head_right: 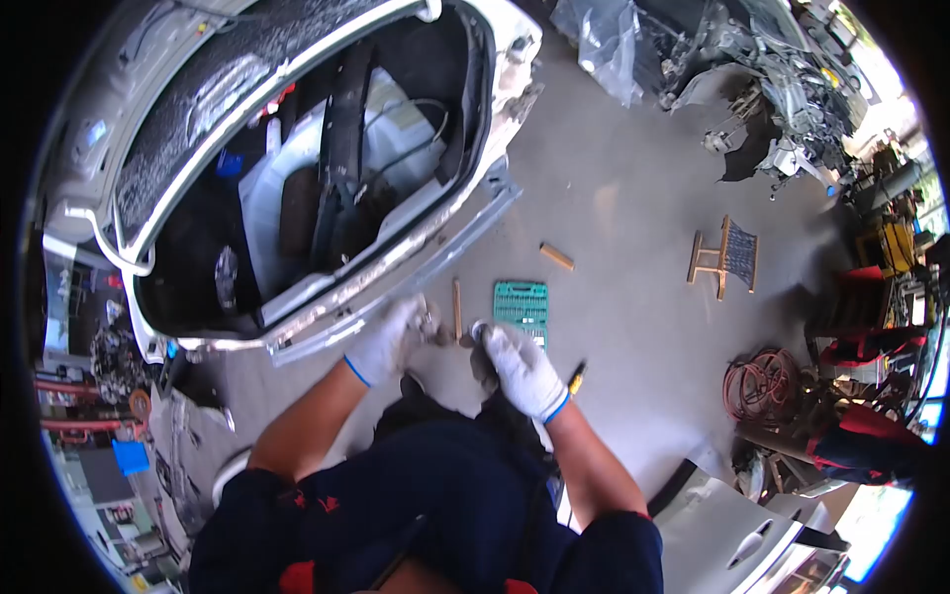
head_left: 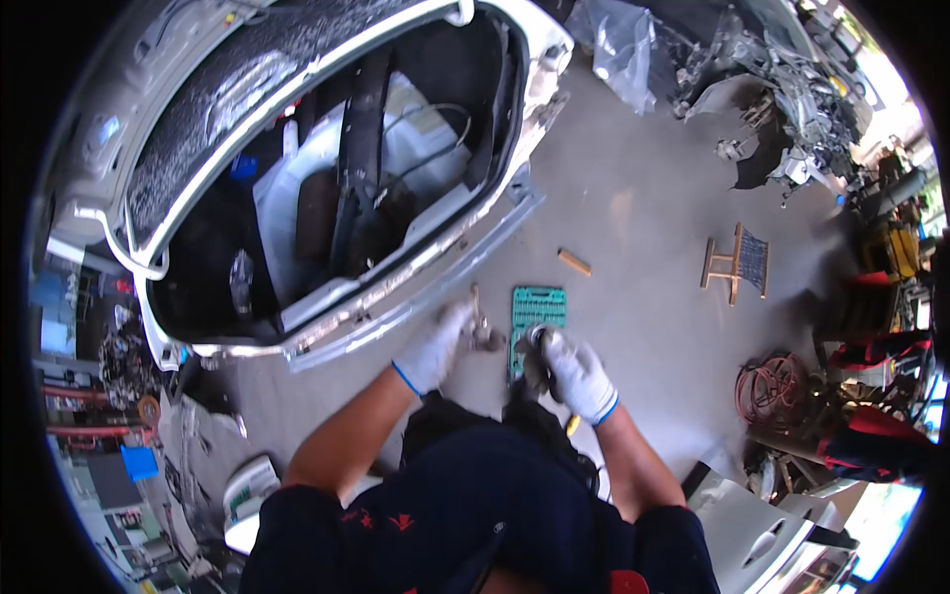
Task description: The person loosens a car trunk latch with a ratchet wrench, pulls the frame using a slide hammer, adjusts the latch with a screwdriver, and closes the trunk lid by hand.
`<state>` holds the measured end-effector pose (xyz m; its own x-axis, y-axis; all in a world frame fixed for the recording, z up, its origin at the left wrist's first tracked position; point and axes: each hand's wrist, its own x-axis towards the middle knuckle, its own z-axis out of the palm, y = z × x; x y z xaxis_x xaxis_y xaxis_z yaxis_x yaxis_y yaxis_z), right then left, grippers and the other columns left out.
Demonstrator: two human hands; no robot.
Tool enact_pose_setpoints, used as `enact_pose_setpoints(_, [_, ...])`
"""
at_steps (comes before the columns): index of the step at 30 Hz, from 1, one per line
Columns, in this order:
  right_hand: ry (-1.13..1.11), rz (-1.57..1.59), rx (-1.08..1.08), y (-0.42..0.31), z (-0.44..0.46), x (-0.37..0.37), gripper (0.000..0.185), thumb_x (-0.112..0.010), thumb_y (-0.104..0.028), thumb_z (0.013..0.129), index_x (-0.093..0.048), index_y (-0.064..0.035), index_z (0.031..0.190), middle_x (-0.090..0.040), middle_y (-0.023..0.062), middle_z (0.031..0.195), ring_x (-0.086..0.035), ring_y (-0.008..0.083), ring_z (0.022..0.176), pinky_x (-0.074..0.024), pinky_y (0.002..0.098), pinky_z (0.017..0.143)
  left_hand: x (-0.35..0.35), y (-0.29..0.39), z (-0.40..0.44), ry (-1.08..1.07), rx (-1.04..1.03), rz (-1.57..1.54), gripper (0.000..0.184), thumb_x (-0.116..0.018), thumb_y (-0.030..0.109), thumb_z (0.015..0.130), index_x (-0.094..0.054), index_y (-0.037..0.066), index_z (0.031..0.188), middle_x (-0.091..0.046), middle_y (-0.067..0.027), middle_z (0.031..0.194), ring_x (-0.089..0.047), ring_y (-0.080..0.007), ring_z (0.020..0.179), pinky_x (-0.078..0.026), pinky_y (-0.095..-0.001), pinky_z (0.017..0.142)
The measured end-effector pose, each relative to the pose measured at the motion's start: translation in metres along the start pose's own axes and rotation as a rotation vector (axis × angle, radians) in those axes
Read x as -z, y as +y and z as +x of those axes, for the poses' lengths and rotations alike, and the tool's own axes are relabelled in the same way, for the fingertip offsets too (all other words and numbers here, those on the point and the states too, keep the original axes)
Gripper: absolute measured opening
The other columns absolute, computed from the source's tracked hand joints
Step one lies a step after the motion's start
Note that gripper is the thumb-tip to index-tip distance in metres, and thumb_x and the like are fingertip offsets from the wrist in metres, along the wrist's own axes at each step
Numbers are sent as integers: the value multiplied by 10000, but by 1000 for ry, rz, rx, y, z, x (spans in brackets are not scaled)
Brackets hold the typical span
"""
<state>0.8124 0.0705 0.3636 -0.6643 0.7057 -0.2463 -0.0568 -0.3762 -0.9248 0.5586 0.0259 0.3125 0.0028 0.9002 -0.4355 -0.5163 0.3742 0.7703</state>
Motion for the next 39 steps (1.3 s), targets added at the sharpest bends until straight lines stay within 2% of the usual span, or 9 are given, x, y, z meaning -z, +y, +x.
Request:
enact_pose_setpoints(4, [-215, -268, 204, -42, -1, 0, 430, -502, -379, 1120, -711, -3, 1116, -620, 42, 747, -585, 130, 664, -483, 302, 650, -49, 50, -32, -34, -96, 68, 431, -491, 433, 1119, -472, 155, 790, -556, -51, 784, -650, -252, 769, -546, -425, 754])
enact_pose_setpoints(6, [-216, -530, 435, -51, 4, -4, 340, -549, -290, 1071, -726, 1, 1072, -682, 117, 784, -682, 226, 706, -539, 350, 701, -63, 67, -49, -172, -58, 38, 337, -565, 349, 1106, -635, 61, 947, -551, -22, 821, -568, -141, 784, -544, -350, 808])
enact_pose_setpoints(9, [-214, -646, 489, -60, 6, -7, 456, -554, -432, 1046, -730, -17, 978, -662, 149, 798, -667, 289, 683, -538, 390, 660, -70, 69, -58, -120, -2, 133, 379, -527, 378, 1120, -670, 43, 1014, -569, -24, 820, -594, -131, 816, -553, -319, 810])
enact_pose_setpoints(13, [-271, -765, 592, -71, 17, -6, 386, -639, -405, 989, -727, -30, 970, -651, 164, 747, -667, 376, 676, -543, 428, 644, -80, 70, -62, -98, 3, 263, 391, -518, 396, 1128, -679, 45, 1066, -630, -30, 864, -620, -123, 800, -550, -290, 780])
enact_pose_setpoints(17, [-394, -837, 608, -81, 42, -5, 242, -727, -300, 941, -726, -60, 912, -645, 141, 707, -652, 370, 631, -538, 439, 618, -65, 64, -54, -56, 47, 384, 403, -523, 404, 1128, -691, 41, 1077, -650, -34, 886, -620, -118, 783, -538, -299, 747])
enact_pose_setpoints(24, [-646, -1302, 701, -68, 94, 4, 277, -813, -391, 845, -715, -134, 874, -650, 115, 699, -678, 357, 656, -539, 465, 601, -38, 47, -48, -24, 201, 273, 377, -538, 339, 1095, -696, 4, 1027, -630, -44, 848, -641, -144, 741, -575, -307, 729])
enact_pose_setpoints(29, [-893, -1239, 529, -11, 142, 0, 330, -789, -441, 870, -679, -131, 841, -643, 120, 705, -677, 372, 665, -536, 479, 604, 4, 6, -31, 87, 378, 156, 407, -484, 310, 1107, -703, -25, 1037, -653, -40, 888, -630, -138, 796, -550, -298, 760])
enact_pose_setpoints(35, [-820, -696, 209, 71, 177, -21, 418, -672, -493, 996, -691, -82, 922, -668, 159, 743, -699, 386, 711, -542, 458, 638, 68, -8, -28, 49, 69, 564, 408, -492, 312, 1119, -683, -48, 1092, -688, -62, 897, -656, -127, 802, -547, -303, 751])
enact_pose_setpoints(39, [-589, -499, -118, 92, 205, -42, 540, -616, -553, 1050, -684, -19, 1003, -687, 181, 826, -721, 330, 769, -554, 407, 703, 101, 7, 4, 260, 322, 70, 370, -480, 317, 1089, -646, -3, 1004, -619, -69, 836, -626, -176, 738, -555, -345, 729])
